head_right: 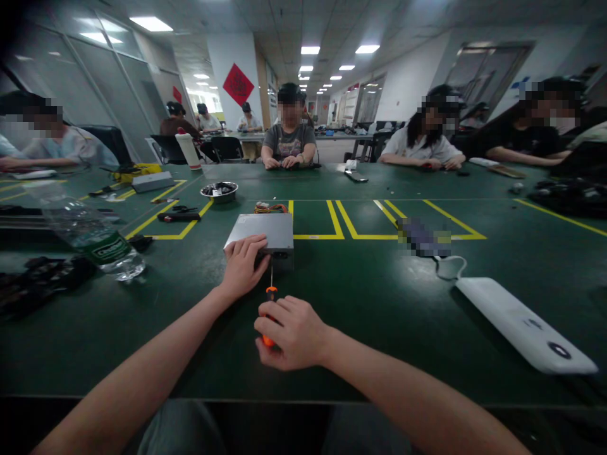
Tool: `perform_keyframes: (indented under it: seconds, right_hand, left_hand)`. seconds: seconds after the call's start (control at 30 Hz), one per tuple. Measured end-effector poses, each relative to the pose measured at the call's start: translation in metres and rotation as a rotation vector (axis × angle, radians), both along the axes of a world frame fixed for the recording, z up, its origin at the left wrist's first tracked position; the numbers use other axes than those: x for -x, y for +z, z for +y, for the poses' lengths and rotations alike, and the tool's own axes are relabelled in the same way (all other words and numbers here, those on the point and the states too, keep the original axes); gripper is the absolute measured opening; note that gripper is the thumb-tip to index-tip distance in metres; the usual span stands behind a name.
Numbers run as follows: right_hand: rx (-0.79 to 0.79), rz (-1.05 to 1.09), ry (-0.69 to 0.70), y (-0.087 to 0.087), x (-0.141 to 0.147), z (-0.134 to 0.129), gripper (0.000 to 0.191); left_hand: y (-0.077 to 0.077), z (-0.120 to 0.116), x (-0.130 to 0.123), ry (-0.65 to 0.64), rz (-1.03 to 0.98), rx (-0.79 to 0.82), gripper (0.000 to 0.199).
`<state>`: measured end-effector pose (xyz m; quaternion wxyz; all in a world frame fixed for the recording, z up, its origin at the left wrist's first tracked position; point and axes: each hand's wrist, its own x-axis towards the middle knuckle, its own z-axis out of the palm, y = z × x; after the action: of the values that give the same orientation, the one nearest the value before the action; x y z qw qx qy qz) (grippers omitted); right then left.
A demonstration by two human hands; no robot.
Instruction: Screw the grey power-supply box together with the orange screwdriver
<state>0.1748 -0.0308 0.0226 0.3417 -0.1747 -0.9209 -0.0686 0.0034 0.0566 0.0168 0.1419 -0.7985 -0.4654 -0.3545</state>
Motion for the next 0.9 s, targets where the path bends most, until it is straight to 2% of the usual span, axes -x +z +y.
perform_keyframes:
  seconds: [0.4,0.67,0.9]
  right_hand:
    - [0.003,-0.009,0.002,0.001,0.002,0.003,0.015]
    - [0.026,-0.090,0.021,-0.006,-0.001,0.007,0.016]
    - [0.117,-0.070,0.031,-0.009,0.002,0.012,0.022]
  left_hand:
    - [-0.001,0.000,-0.001,0.008,-0.006,-0.004,0.027]
    - [-0.002,0.000,-0.001,0.014,-0.011,0.008,0.027]
    - [0.004,-0.001,-0.001,0.005,-0.019,0.032,0.029]
